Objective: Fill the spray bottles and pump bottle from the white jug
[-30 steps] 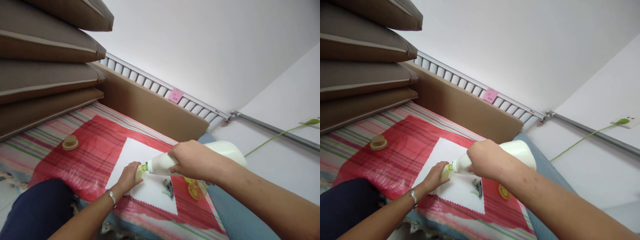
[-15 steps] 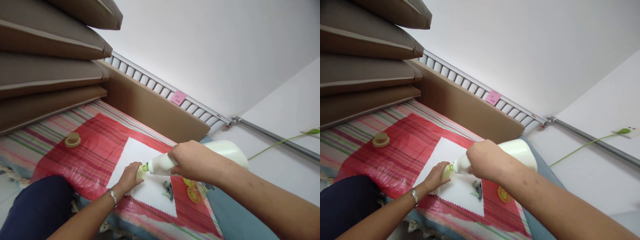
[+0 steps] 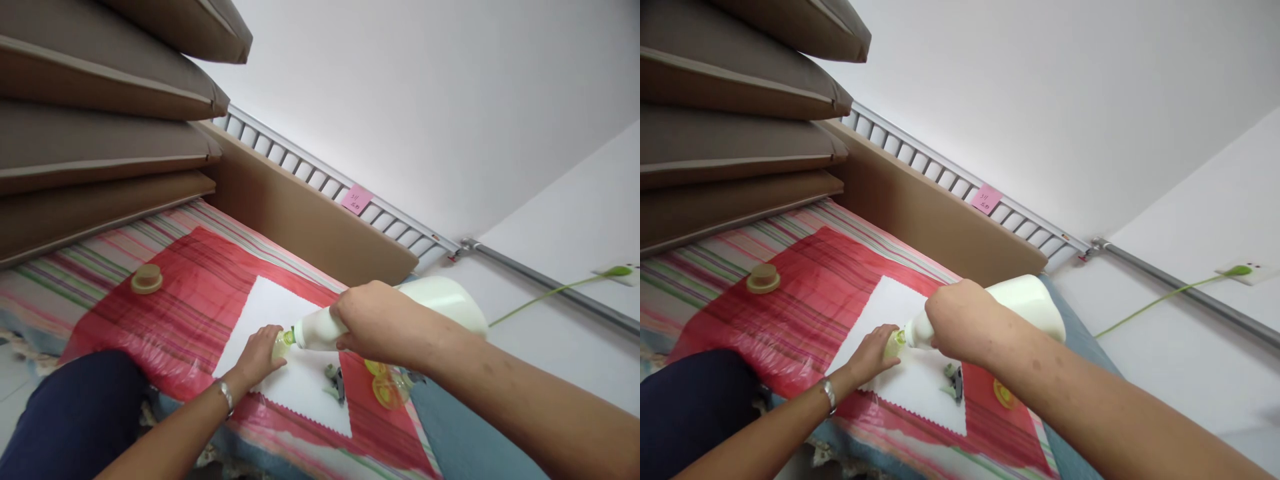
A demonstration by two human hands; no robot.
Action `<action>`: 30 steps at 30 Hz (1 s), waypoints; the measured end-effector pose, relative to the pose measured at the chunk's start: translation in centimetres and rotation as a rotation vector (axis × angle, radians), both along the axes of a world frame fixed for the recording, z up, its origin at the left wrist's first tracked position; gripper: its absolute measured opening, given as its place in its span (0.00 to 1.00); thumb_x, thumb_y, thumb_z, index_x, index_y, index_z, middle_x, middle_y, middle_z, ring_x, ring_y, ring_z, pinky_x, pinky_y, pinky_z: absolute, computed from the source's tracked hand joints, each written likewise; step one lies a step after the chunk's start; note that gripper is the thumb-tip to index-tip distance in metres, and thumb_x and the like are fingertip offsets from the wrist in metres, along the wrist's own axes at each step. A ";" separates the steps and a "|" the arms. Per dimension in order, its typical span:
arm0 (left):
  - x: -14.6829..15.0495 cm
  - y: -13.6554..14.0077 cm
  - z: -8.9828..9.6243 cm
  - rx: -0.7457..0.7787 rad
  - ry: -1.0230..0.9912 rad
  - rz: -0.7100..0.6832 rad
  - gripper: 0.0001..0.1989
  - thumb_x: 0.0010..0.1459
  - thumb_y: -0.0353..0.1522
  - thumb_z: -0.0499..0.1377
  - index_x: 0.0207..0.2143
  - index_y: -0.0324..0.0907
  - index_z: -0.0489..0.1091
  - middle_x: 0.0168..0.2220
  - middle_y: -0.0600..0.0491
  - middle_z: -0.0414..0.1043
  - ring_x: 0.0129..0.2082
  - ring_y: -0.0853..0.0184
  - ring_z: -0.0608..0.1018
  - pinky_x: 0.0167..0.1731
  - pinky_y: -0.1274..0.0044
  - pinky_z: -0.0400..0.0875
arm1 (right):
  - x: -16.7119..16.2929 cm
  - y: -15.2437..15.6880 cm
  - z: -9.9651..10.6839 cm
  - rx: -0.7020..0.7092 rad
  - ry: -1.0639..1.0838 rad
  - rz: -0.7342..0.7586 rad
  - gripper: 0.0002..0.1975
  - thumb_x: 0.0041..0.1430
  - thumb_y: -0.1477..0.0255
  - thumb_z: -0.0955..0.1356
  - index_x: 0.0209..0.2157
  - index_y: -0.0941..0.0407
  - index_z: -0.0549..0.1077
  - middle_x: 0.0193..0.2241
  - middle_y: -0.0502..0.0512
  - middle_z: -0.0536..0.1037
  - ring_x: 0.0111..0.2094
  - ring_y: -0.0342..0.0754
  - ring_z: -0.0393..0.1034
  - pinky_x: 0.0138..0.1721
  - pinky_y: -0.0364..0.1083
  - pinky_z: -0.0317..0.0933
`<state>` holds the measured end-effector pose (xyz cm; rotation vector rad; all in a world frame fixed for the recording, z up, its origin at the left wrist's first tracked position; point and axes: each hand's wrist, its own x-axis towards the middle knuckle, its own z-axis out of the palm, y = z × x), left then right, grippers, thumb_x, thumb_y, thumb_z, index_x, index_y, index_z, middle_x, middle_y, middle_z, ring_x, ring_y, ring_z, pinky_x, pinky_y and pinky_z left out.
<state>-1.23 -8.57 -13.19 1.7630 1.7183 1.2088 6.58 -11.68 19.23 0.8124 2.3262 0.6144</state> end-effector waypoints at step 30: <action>-1.2 0.9 -2.4 0.097 -0.077 0.020 0.27 0.47 0.35 0.62 0.50 0.43 0.58 0.50 0.46 0.65 0.52 0.57 0.66 0.53 0.63 0.59 | 12.6 5.2 -5.8 -0.180 0.676 -0.240 0.13 0.52 0.62 0.64 0.35 0.55 0.73 0.36 0.57 0.77 0.36 0.52 0.71 0.32 0.44 0.59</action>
